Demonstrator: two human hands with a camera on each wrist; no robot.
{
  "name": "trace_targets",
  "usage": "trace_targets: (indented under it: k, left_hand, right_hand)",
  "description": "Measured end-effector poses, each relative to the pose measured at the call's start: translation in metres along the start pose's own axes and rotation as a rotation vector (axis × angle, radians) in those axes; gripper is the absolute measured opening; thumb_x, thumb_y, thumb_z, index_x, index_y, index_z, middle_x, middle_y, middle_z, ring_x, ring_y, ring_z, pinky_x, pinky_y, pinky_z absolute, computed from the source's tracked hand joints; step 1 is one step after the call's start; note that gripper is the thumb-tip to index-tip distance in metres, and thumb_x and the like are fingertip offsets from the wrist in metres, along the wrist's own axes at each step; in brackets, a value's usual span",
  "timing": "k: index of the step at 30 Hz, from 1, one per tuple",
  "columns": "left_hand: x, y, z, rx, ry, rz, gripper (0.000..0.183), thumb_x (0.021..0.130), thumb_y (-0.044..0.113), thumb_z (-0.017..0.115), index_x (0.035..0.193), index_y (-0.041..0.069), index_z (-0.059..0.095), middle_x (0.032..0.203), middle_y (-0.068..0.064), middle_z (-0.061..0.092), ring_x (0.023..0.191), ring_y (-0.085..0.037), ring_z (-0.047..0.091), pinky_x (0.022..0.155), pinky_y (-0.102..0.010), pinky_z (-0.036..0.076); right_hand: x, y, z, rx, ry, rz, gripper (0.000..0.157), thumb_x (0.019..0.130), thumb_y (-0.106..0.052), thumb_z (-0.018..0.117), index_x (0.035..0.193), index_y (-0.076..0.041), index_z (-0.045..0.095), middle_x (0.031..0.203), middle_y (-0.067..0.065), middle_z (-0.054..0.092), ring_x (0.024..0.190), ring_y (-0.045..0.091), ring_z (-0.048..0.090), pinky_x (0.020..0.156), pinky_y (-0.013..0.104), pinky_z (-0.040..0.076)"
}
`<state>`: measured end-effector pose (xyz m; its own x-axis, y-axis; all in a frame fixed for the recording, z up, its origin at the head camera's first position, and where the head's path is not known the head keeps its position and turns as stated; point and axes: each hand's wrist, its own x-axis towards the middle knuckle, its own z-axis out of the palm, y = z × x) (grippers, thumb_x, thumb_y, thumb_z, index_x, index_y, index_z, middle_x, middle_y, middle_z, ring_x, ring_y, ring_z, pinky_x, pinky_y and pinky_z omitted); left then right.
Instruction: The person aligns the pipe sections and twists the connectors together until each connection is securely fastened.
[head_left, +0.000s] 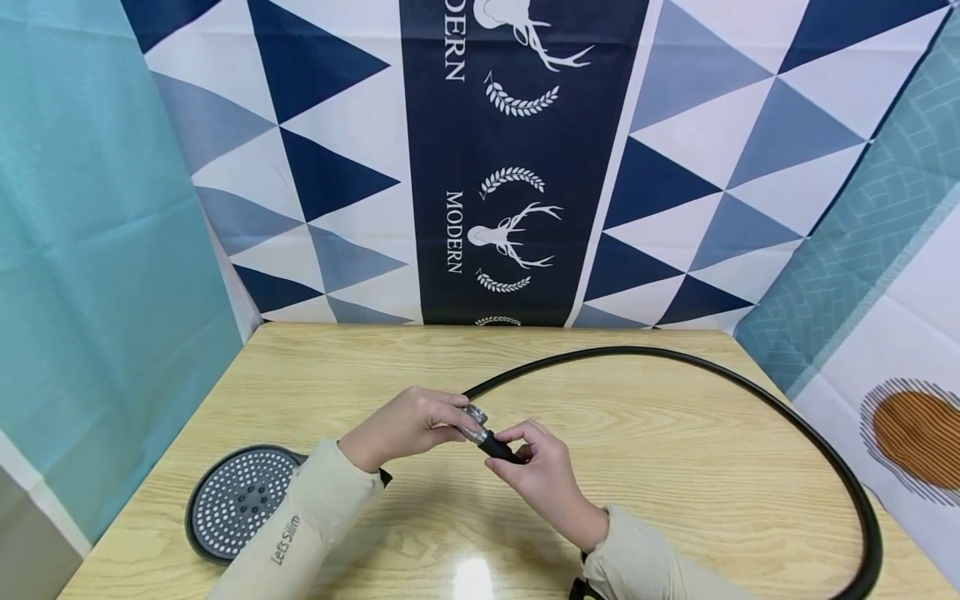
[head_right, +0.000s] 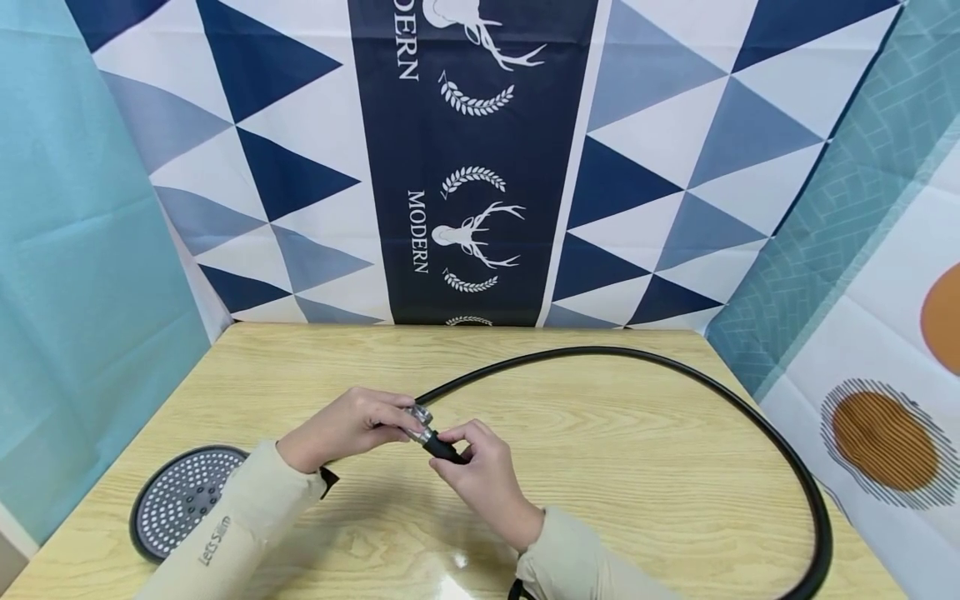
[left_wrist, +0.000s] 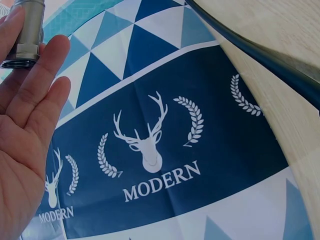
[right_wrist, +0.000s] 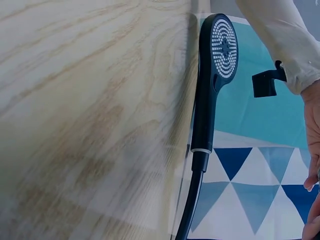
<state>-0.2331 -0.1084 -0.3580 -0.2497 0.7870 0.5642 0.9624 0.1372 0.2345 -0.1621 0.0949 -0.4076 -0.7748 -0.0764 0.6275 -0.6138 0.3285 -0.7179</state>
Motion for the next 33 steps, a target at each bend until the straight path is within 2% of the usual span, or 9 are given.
trace_targets:
  k: [3, 8, 17, 26, 33]
  left_hand:
    - [0.0012, 0.0004, -0.0010, -0.018, -0.004, 0.002, 0.021, 0.075, -0.003, 0.077, 0.094, 0.006, 0.076, 0.097, -0.005, 0.071, 0.091, -0.012, 0.068, 0.080, -0.015, 0.049]
    - [0.0012, 0.0002, -0.0013, -0.032, 0.001, 0.015, 0.022, 0.074, -0.004, 0.077, 0.093, 0.005, 0.076, 0.096, -0.005, 0.071, 0.091, -0.013, 0.068, 0.080, -0.015, 0.049]
    - [0.0010, 0.0008, -0.0022, -0.028, -0.005, 0.021, 0.020, 0.075, -0.003, 0.076, 0.094, 0.005, 0.076, 0.096, -0.006, 0.071, 0.091, -0.014, 0.068, 0.081, -0.017, 0.049]
    - [0.0015, -0.0001, -0.0022, -0.047, -0.018, 0.024, 0.019, 0.077, -0.002, 0.075, 0.095, 0.005, 0.076, 0.097, -0.006, 0.070, 0.089, -0.010, 0.067, 0.078, -0.016, 0.050]
    - [0.0017, 0.0008, -0.0053, -0.054, -0.044, 0.002, 0.022, 0.077, -0.004, 0.075, 0.096, 0.005, 0.075, 0.098, -0.005, 0.070, 0.089, -0.009, 0.066, 0.078, -0.016, 0.050]
  right_hand:
    - [0.0012, 0.0009, 0.0005, 0.006, 0.024, -0.036, 0.030, 0.058, 0.018, 0.079, 0.079, 0.002, 0.066, 0.073, 0.009, 0.060, 0.054, 0.001, 0.052, 0.043, 0.020, 0.046]
    - [0.0020, -0.0001, -0.0004, 0.020, 0.021, -0.045, 0.027, 0.059, 0.019, 0.079, 0.079, 0.004, 0.068, 0.073, 0.010, 0.061, 0.054, 0.001, 0.051, 0.044, 0.020, 0.046]
    - [0.0023, -0.0014, -0.0030, 0.060, -0.033, -0.044, 0.023, 0.064, 0.018, 0.075, 0.084, 0.009, 0.068, 0.081, 0.020, 0.067, 0.053, 0.000, 0.051, 0.043, 0.020, 0.045]
    - [0.0022, -0.0008, -0.0066, 0.093, -0.110, -0.022, 0.020, 0.075, 0.014, 0.071, 0.094, 0.016, 0.066, 0.075, 0.019, 0.066, 0.053, 0.000, 0.049, 0.041, 0.021, 0.042]
    - [0.0029, 0.0011, -0.0061, 0.070, -0.154, -0.069, 0.020, 0.081, 0.012, 0.067, 0.099, 0.017, 0.064, 0.073, 0.016, 0.064, 0.051, -0.001, 0.046, 0.038, 0.020, 0.039]
